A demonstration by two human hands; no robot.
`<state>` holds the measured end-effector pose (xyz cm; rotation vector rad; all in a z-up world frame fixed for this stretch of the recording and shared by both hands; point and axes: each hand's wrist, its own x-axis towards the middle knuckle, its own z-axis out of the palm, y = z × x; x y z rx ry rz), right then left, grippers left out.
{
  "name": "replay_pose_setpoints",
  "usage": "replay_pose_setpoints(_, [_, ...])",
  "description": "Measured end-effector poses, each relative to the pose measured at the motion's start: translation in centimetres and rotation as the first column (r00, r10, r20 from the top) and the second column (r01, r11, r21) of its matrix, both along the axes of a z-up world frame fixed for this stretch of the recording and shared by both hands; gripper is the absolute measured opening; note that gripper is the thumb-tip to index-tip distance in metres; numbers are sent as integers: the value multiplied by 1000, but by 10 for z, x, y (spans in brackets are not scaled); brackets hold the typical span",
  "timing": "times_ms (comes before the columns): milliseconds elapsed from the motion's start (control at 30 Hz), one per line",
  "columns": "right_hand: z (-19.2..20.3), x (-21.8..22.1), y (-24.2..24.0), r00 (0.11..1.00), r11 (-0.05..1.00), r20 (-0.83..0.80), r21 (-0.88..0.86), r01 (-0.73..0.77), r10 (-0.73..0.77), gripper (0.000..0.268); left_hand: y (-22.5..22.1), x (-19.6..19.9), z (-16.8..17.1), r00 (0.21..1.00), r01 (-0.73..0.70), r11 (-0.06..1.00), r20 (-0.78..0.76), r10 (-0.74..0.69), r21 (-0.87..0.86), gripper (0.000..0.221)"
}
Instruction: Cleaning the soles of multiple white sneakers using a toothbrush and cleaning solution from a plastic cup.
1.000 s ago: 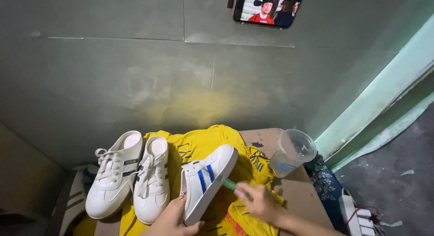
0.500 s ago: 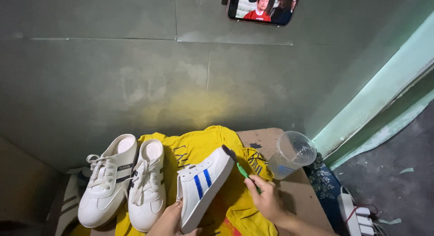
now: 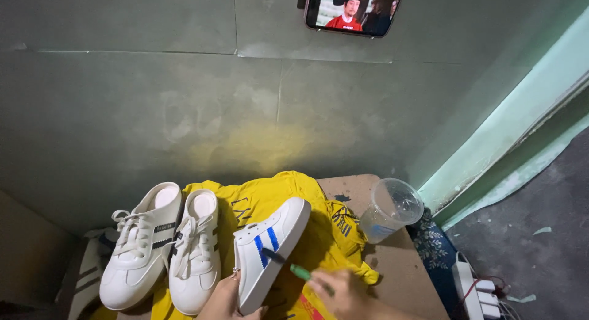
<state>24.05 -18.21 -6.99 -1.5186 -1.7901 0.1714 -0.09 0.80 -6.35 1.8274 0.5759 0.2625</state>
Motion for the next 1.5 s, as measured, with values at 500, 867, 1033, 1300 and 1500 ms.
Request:
replay_pose_setpoints(500, [24,26,5,920,916,-200,-297,271,-337,25,2,-1,-1,977,190,948,45,-208,255,74])
replay_pose_setpoints(867, [10,27,3,967,967,-139,-175,187,-212,27,0,-3,21,956,199,941,155,-247,272,67])
replay_pose_setpoints(1033, [21,8,-5,929,924,6,-99,368,-370,33,0,-2,23,927,193,926,251,-281,323,68])
replay_pose_setpoints(1300, [0,59,7,919,935,-170,-74,348,-356,24,0,-3,17,938,180,943,241,-250,280,57])
replay_pose_setpoints(1500, [21,-18,-8,994,987,-39,-122,-106,102,26,2,-3,15,952,120,940,230,-200,321,50])
